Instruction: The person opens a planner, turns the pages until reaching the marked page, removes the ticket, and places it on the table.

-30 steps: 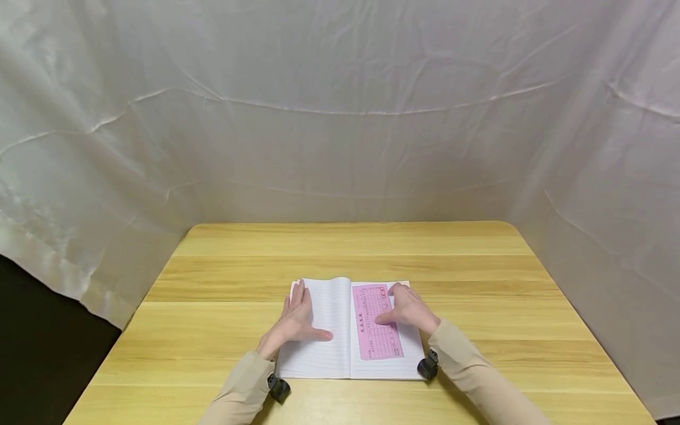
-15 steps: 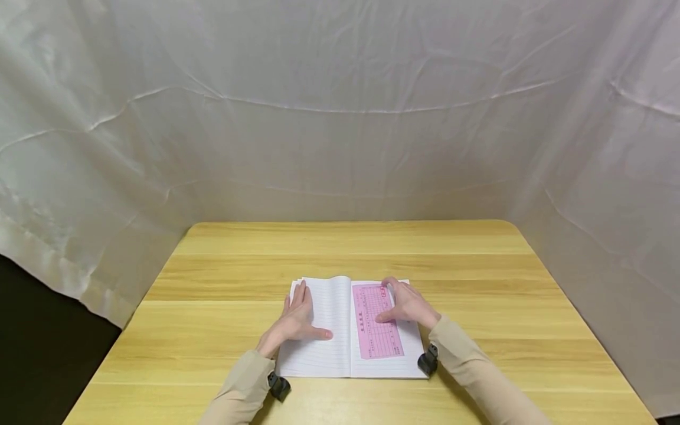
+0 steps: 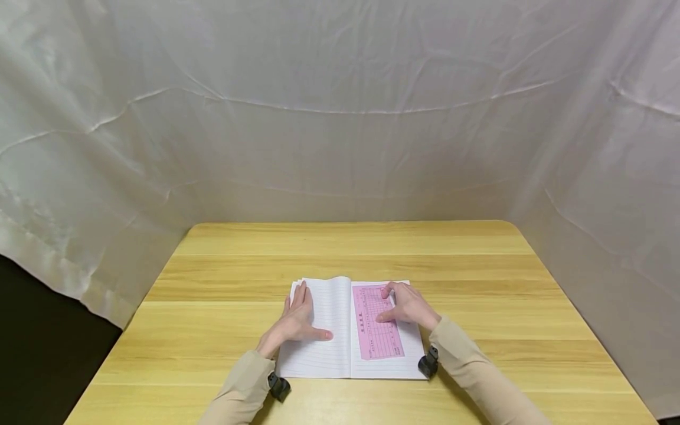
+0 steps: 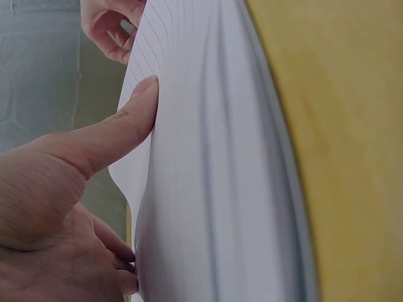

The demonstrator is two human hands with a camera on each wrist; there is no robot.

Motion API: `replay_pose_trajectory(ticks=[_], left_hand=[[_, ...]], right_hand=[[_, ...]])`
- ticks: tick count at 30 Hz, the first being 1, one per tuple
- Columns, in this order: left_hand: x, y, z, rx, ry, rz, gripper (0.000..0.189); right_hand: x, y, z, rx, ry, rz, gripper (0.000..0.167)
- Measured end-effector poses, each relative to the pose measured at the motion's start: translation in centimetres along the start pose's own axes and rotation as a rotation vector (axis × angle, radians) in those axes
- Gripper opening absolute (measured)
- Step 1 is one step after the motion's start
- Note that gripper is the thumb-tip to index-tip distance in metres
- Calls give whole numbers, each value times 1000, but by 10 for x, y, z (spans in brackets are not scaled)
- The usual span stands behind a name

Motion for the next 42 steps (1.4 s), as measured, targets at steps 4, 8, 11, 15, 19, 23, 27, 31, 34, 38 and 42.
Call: replay_pose_trajectory(ticks=[4,8,11,15,19,23,27,31,34,38,42], left_hand=[[0,1,1,3,-6,5,128],[1,2,3,1,-16,22,128],[1,2,4,-2,-26,26,128],[2,3,4,1,-29,20,128],[2,3,4,-3,-11,5,127],[1,1,3,-8,-6,2,127],[2,1,3,-14,-11,6,127],[1,1,3,-19,-13,7,127],[1,1,2,-21,-17,12,127],[3,2,3,-25,-23,23,126],[4,3,3,-27,-29,31,125]], right_hand=[[-3,1,0,-2,32,-9,83],[-4,0,-1,-11,38,4,90],[-5,1,-2,-10,29,22,85],[-6,1,-3,-12,17,21,70],[-4,0,-3,-20,6,22,49],[-2,-2,-1,-10,12,40,35],[-2,-1,5,17,55,26,27],[-3,0,10,0,135,-97,25],[-3,3,12,-68,215,-249,24],[7,10,11,-238,258,-476,47],[27,21,8,-340,210,-646,87]])
Point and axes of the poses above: each hand's wrist, its own z-axis away from the middle knuckle, its own y-axis out of the back of the hand, x = y × z, the point moved 7 cm from there along -z, towards the middle knuckle, and after that the axes turned 12 degrees about -y, right-handed, at the moved point
